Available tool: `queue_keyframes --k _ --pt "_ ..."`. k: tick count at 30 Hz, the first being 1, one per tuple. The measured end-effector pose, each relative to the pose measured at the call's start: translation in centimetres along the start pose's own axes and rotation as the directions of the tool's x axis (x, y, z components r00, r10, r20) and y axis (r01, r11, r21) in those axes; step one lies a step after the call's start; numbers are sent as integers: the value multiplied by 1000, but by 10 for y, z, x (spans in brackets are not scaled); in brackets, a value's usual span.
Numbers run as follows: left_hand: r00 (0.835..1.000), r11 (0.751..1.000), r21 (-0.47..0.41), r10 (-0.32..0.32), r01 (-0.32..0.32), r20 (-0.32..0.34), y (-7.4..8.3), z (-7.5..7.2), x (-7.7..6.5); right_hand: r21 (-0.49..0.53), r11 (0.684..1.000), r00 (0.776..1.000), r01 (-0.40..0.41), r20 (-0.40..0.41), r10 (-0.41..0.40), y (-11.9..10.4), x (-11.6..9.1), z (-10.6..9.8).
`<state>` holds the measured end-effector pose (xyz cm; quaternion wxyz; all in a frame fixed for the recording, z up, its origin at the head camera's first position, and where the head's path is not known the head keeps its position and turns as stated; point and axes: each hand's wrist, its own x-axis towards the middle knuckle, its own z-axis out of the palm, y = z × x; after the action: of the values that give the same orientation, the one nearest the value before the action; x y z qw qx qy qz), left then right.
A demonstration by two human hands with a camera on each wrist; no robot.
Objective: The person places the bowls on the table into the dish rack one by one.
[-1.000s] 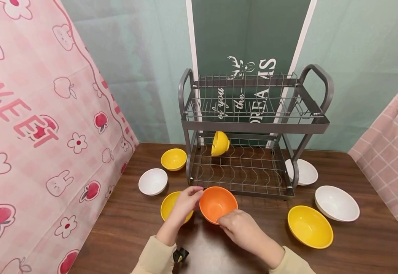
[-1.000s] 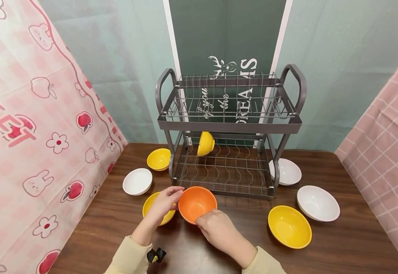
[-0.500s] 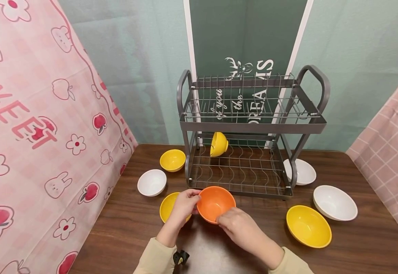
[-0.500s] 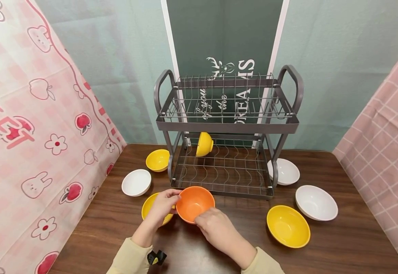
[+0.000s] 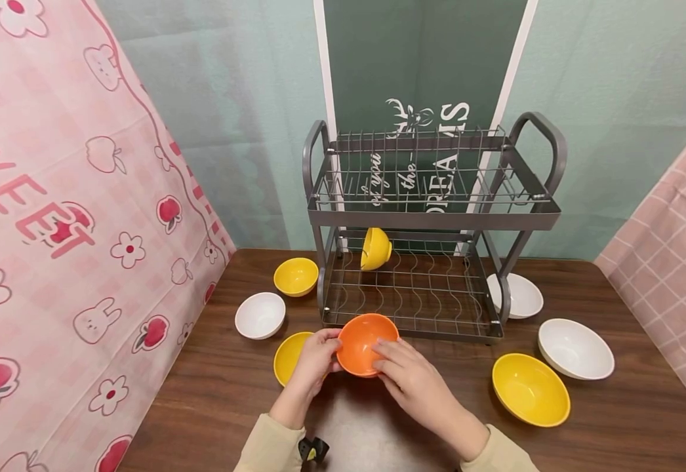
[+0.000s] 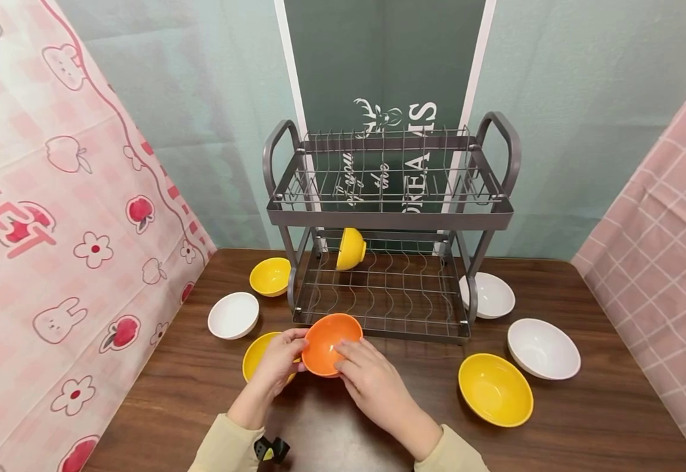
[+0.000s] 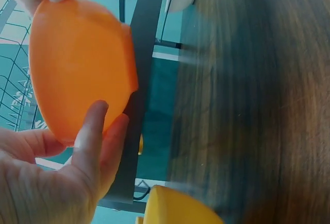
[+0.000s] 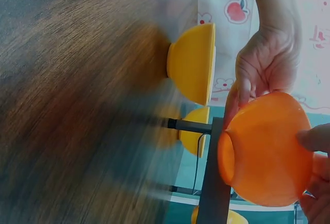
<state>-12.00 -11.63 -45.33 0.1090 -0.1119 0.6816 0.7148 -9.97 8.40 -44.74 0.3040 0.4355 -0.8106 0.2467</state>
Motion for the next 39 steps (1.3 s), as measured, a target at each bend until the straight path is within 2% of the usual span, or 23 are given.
queue_keyframes --k 4,7,11,15,18,26,29,35,39 --pt "1000 998 -63 13 -14 -7 -2 3 1 43 994 995 -101 -14 101 2 0 -1" --pt "1000 993 -112 25 -27 -17 -3 6 1 104 973 977 -206 -23 210 1 -1 -3" --pt "999 986 -164 33 -38 -35 -3 12 1 168 920 930 -354 -34 365 -2 -1 -3" --pt "999 980 -197 25 -34 -45 -3 18 1 223 848 868 -480 -20 496 -5 0 0" --pt "999 975 -221 28 -35 -36 -2 22 1 268 804 835 -530 -2 551 -6 1 1" --pt "999 959 -281 37 -37 -3 0 32 -2 354 702 770 -618 93 631 -7 4 2" --pt "999 953 -301 35 -32 5 -1 36 -2 365 694 767 -621 102 633 -7 5 3" --pt "999 948 -316 40 -39 -5 -3 40 -1 353 754 816 -554 51 576 -2 6 6" --pt "999 953 -298 48 -49 -11 -5 41 -1 287 790 833 -542 60 550 1 7 6"
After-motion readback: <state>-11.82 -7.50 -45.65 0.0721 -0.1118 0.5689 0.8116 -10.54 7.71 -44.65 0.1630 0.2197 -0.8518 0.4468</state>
